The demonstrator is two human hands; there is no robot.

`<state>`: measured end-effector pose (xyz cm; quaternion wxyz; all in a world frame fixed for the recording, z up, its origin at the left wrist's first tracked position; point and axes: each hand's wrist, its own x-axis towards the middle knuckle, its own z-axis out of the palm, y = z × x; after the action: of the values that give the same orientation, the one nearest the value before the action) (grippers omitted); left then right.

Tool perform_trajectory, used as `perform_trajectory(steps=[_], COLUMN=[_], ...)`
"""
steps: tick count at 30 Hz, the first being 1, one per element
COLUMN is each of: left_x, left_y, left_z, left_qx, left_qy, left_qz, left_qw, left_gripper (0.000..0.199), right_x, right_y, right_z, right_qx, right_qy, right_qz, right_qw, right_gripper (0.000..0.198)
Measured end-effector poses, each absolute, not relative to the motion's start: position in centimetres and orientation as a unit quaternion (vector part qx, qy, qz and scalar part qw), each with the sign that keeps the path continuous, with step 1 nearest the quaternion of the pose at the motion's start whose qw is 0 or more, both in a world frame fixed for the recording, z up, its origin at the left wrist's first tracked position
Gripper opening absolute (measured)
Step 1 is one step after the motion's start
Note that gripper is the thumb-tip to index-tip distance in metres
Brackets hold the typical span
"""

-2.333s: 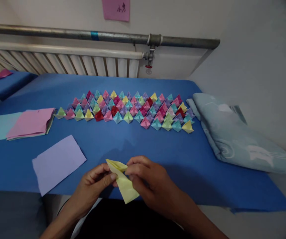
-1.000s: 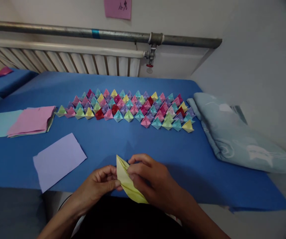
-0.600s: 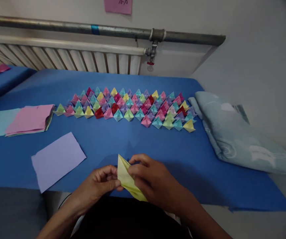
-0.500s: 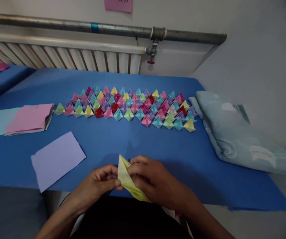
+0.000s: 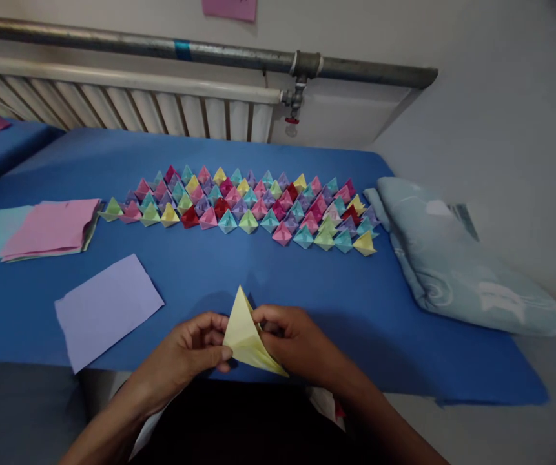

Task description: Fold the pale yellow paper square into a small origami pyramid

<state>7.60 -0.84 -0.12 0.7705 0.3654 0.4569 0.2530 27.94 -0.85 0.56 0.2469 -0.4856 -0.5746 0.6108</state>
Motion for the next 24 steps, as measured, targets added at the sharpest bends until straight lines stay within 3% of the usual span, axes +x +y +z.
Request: perform_trajectory(steps=[6,13,19,24], left_x=[7.1,7.4,8.2,8.7], left_y=[-0.9,-0.6,0.3,1.0], left_z=[-0.5,-0.4,0.0,0.2], left_qx=[0.403,0.408,0.380,0.450], left_qy=[0.471,0.491,0.535,0.588], left_qz=[0.266,0.291,0.324,0.350], left_qw=[0.738,0.712,0.682,0.575], left_gripper=[0.027,0.029,0.046,0.040], right_x=[27.7,26.5,25.8,25.7], right_y=[-0.5,-0.6,-0.3,0.3], right_z=[0.6,-0.2,-0.6,0.2], right_qx=[-0.446,-0.469,-0.475,-0.473], right_qy=[-0.679,-0.651,-0.629,-0.667], right_qz=[0.510,0.493,0.440,0.338], right_qw=[0.284,0.337,0.430,0.466], right_gripper=[0.023,0.022,0.018,0.018])
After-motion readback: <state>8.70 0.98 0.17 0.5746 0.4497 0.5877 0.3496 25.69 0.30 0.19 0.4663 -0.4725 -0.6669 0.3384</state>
